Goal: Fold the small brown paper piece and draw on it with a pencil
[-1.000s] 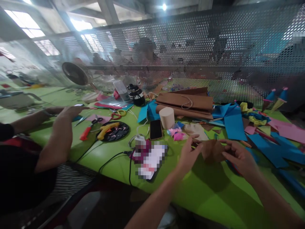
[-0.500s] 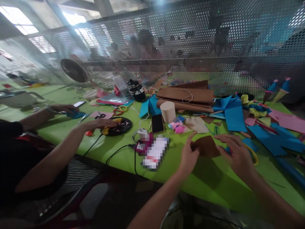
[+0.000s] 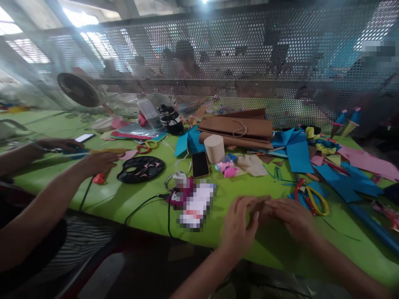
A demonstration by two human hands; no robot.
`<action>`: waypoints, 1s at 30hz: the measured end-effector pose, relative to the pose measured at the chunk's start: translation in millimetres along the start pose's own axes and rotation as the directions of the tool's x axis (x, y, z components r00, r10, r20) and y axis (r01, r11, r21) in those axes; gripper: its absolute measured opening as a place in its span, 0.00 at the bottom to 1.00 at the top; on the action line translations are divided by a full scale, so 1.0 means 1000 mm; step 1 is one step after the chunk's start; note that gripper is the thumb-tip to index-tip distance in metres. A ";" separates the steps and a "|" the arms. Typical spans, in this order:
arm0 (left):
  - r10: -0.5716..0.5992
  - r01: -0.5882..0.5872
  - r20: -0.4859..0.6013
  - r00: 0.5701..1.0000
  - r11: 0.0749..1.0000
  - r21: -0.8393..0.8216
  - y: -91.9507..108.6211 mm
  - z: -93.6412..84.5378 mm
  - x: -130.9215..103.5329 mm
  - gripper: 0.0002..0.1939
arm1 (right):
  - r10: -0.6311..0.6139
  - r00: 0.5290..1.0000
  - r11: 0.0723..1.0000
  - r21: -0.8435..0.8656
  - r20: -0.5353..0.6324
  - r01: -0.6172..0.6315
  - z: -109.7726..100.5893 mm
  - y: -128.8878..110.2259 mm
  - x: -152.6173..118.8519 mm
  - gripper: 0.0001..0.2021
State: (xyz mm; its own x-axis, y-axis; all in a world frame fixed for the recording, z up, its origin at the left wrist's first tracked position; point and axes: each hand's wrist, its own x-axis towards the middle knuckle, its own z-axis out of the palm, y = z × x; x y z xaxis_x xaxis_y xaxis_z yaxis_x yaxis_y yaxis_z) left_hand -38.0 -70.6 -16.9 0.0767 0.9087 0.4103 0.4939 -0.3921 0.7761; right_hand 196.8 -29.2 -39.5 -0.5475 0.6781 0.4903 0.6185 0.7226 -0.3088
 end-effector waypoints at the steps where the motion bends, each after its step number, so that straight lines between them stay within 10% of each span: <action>1: 0.087 -0.091 0.092 0.992 0.995 0.045 0.000 -0.001 0.001 0.14 | -0.012 1.000 1.000 0.011 0.007 0.012 0.000 0.000 0.001 0.24; 5: 0.143 -0.240 0.454 0.879 0.956 0.165 -0.004 0.002 0.002 0.14 | -0.042 0.999 0.999 0.004 0.034 0.042 -0.001 -0.002 0.001 0.22; 13: 0.143 -0.380 0.631 0.763 0.889 0.257 -0.021 -0.008 -0.010 0.27 | 0.008 0.989 0.992 -0.122 0.146 0.011 -0.027 -0.007 -0.035 0.25; 21: 0.091 -0.332 0.626 0.774 0.901 0.279 -0.016 -0.012 -0.014 0.27 | 0.142 0.984 0.978 -0.171 0.106 -0.123 -0.049 0.006 -0.060 0.14; 30: 0.089 -0.311 0.597 0.797 0.908 0.281 -0.019 -0.007 -0.016 0.26 | 0.300 0.953 0.942 -0.171 0.034 -0.290 -0.072 0.015 -0.029 0.13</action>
State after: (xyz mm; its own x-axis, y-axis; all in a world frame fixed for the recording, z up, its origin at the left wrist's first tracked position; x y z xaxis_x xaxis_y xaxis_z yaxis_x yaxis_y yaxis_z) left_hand -54.4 -79.1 -34.9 0.6221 0.7751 0.1103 0.6676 -0.5987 0.4426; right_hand 262.3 -47.9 0.4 -0.3555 0.8679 0.3470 0.8375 0.4606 -0.2940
